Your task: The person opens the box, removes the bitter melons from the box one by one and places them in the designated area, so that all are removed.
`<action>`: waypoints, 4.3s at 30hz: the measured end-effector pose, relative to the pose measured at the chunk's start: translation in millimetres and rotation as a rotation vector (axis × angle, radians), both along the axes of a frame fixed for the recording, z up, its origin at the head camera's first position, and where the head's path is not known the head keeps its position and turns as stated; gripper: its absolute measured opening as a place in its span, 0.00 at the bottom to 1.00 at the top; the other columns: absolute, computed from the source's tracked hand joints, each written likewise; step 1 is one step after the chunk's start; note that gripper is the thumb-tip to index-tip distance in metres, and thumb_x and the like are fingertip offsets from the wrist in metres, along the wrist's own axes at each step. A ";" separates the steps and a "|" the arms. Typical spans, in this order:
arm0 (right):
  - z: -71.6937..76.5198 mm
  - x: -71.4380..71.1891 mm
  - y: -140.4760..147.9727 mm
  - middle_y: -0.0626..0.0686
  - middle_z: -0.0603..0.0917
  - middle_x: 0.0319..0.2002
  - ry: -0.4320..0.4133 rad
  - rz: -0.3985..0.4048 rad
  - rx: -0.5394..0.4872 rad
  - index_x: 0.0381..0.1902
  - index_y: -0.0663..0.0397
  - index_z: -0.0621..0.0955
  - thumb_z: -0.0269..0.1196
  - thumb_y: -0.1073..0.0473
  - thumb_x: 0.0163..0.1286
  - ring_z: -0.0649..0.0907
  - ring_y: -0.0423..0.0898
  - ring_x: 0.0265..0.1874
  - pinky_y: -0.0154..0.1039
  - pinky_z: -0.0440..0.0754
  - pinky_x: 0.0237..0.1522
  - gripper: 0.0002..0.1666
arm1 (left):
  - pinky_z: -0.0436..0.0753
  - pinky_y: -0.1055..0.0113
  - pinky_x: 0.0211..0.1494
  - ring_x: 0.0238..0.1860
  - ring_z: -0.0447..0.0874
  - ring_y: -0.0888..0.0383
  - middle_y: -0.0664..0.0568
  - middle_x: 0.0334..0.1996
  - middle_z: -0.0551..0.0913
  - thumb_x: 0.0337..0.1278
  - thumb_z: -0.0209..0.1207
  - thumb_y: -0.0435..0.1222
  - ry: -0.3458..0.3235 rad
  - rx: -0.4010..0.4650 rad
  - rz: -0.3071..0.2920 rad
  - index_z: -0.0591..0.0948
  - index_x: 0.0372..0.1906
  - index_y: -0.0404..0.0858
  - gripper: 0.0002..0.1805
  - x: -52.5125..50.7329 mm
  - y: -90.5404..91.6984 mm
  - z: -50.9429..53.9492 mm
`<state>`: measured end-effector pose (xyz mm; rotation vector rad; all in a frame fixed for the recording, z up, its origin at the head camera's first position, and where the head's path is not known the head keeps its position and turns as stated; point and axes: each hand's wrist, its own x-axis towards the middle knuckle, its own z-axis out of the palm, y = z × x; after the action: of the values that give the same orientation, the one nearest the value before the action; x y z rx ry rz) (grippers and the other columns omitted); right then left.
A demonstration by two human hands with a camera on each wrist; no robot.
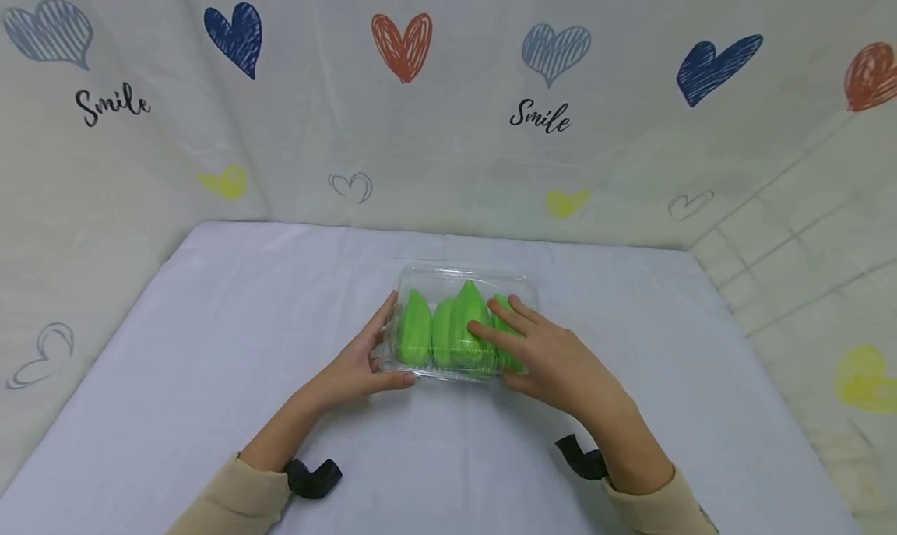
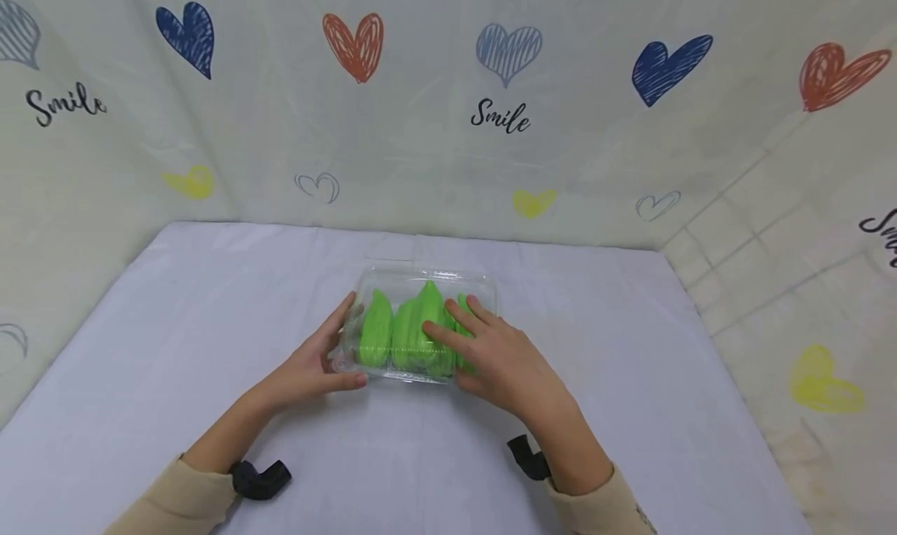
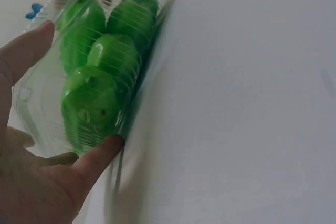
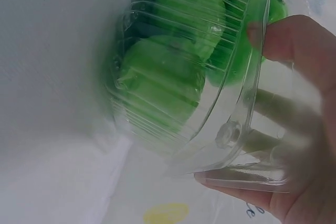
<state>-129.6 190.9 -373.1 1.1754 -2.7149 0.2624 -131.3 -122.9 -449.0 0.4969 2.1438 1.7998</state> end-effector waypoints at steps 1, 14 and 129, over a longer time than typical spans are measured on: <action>-0.1 -0.5 -0.2 0.56 0.71 0.71 0.004 -0.001 0.005 0.69 0.35 0.74 0.79 0.58 0.50 0.69 0.62 0.70 0.45 0.86 0.40 0.47 | 0.71 0.42 0.67 0.78 0.46 0.37 0.52 0.81 0.38 0.51 0.74 0.41 0.006 -0.008 0.009 0.39 0.80 0.65 0.64 0.4 0.9 0.0; -3.3 -2.0 -1.8 0.56 0.72 0.71 0.047 0.017 0.009 0.68 0.33 0.75 0.78 0.59 0.51 0.71 0.62 0.69 0.43 0.87 0.37 0.46 | 0.65 0.36 0.69 0.78 0.47 0.42 0.60 0.81 0.42 0.48 0.75 0.41 0.070 -0.050 0.112 0.40 0.80 0.65 0.64 5.8 9.1 -5.7; 39.5 -55.6 22.3 0.47 0.79 0.64 -0.174 -0.074 -0.685 0.66 0.46 0.78 0.69 0.68 0.62 0.76 0.43 0.65 0.50 0.80 0.56 0.34 | 0.84 0.47 0.52 0.75 0.58 0.39 0.45 0.78 0.54 0.68 0.59 0.34 -0.199 0.294 -0.036 0.54 0.79 0.44 0.39 -29.4 -23.1 -23.1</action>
<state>-185.2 213.2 -333.7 0.8685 -2.4470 1.2105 -160.6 -146.1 -472.1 0.3992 1.7399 2.0607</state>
